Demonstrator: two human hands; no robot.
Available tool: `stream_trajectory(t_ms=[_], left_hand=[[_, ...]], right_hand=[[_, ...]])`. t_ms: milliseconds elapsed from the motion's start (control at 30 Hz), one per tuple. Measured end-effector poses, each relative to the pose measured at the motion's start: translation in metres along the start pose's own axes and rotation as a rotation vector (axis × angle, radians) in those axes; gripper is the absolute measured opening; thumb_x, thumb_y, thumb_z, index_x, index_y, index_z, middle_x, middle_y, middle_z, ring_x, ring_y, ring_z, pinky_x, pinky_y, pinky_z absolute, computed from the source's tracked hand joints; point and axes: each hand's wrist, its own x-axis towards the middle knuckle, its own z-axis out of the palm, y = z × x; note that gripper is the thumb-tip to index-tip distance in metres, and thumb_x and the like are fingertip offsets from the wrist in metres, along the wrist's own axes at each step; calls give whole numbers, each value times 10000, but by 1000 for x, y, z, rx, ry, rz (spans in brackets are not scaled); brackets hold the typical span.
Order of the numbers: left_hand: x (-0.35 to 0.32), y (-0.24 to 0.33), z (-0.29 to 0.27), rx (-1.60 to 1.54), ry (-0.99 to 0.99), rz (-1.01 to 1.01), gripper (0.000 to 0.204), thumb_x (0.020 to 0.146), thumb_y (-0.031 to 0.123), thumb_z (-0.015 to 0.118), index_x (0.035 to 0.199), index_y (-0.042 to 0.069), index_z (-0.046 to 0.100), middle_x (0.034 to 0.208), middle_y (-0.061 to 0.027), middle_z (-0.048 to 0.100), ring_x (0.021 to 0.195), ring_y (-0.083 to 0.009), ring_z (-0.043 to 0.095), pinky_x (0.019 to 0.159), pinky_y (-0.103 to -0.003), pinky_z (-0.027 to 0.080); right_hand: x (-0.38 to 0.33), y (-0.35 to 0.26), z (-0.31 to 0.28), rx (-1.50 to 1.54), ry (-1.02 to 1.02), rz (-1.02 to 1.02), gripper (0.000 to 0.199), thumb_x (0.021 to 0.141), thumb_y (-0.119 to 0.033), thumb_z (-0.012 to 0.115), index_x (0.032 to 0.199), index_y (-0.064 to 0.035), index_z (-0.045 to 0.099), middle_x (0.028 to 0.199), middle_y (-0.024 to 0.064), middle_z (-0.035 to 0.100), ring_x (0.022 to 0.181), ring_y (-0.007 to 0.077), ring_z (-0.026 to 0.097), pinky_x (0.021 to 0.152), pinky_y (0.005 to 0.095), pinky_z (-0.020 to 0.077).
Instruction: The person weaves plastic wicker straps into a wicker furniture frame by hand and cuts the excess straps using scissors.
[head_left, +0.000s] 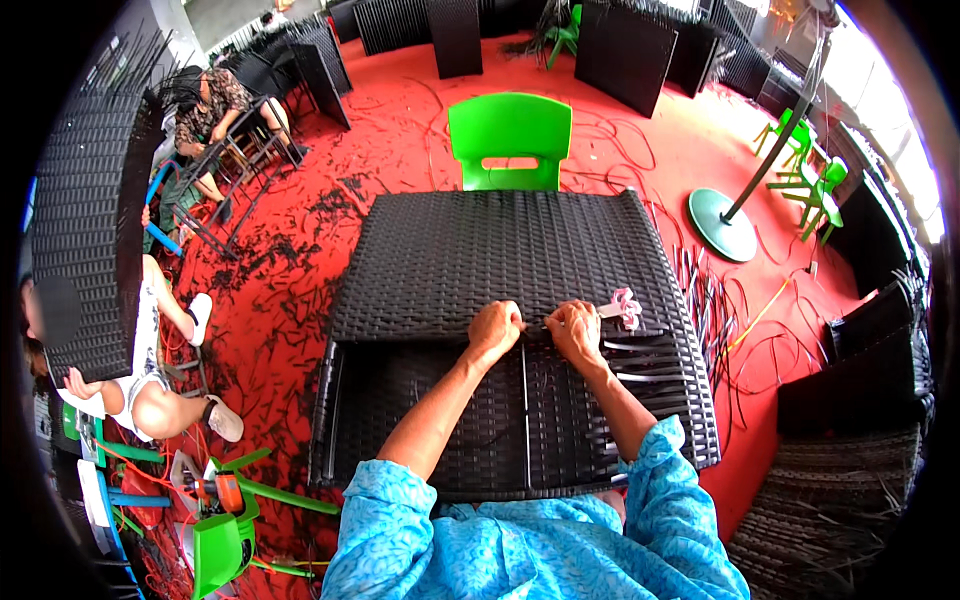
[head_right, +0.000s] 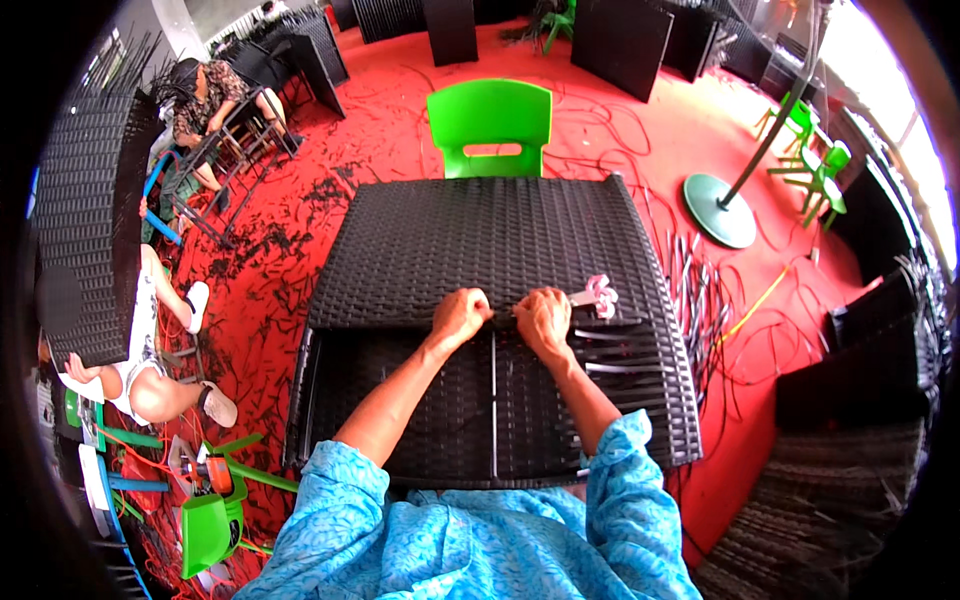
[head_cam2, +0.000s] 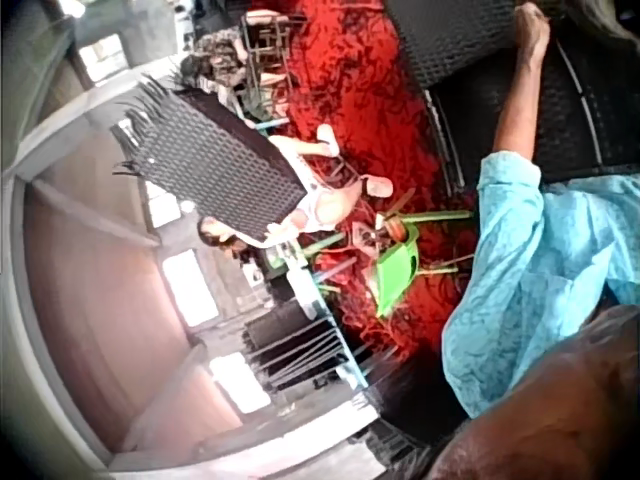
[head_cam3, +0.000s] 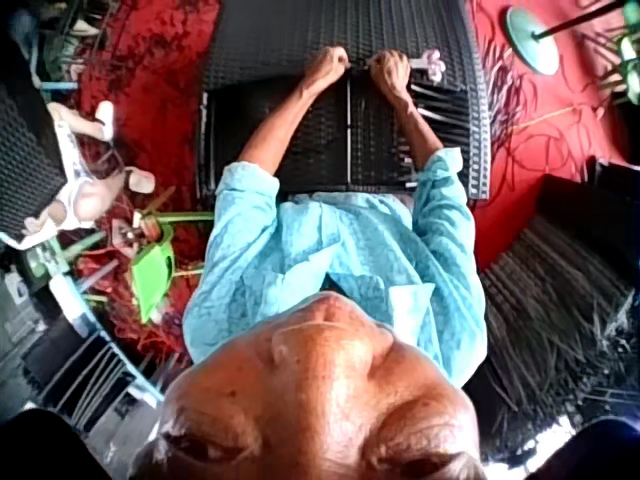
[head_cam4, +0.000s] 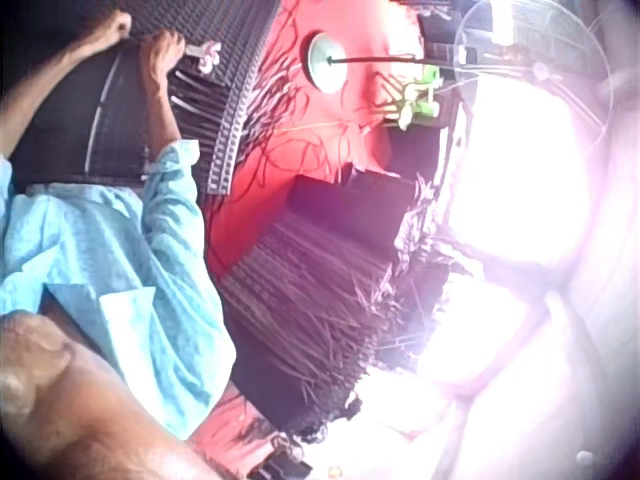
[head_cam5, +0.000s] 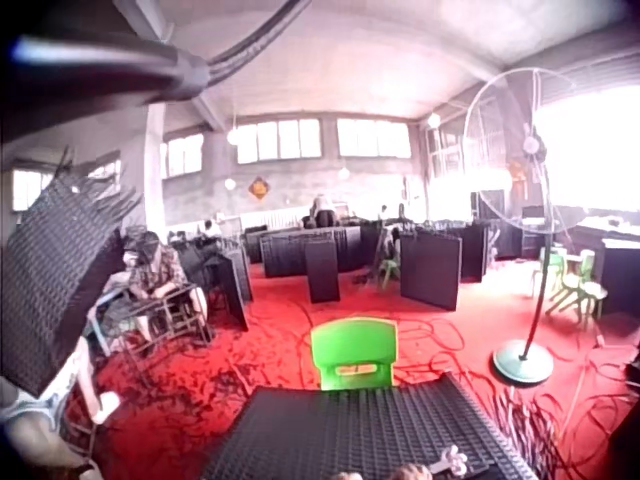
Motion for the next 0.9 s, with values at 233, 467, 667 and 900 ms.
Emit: stream_trajectory(t_ms=[233,467,667,900], left_hand=[[-9,42,-7,345,166,312,190,696,218,671,871,150,639,863,-41,562,868,-258,530,694,-434,419],[16,59,26,-414,-194,307,267,820,203,602,1034,50,557,888,-67,600,803,-152,569,724,-282,451],[28,59,10,-866,-405,58,111,833,185,580,834,75,600,746,15,590,663,-42,516,569,-195,418],[48,164,-78,-994,-312,284,141,850,189,561,859,49,573,730,-11,573,629,-63,541,521,-189,445]], right_hand=[[26,44,-59,254,166,170,131,843,-177,539,830,-78,454,617,133,556,557,259,598,497,395,449],[72,23,-208,778,147,55,141,897,-161,489,836,-48,429,671,55,513,550,132,558,503,255,483],[106,69,-286,1472,494,171,182,898,-238,497,939,-64,532,848,61,597,727,126,570,672,245,476],[50,69,-155,161,-106,-407,225,777,-149,592,983,-59,608,1026,84,589,928,230,571,809,355,444]])
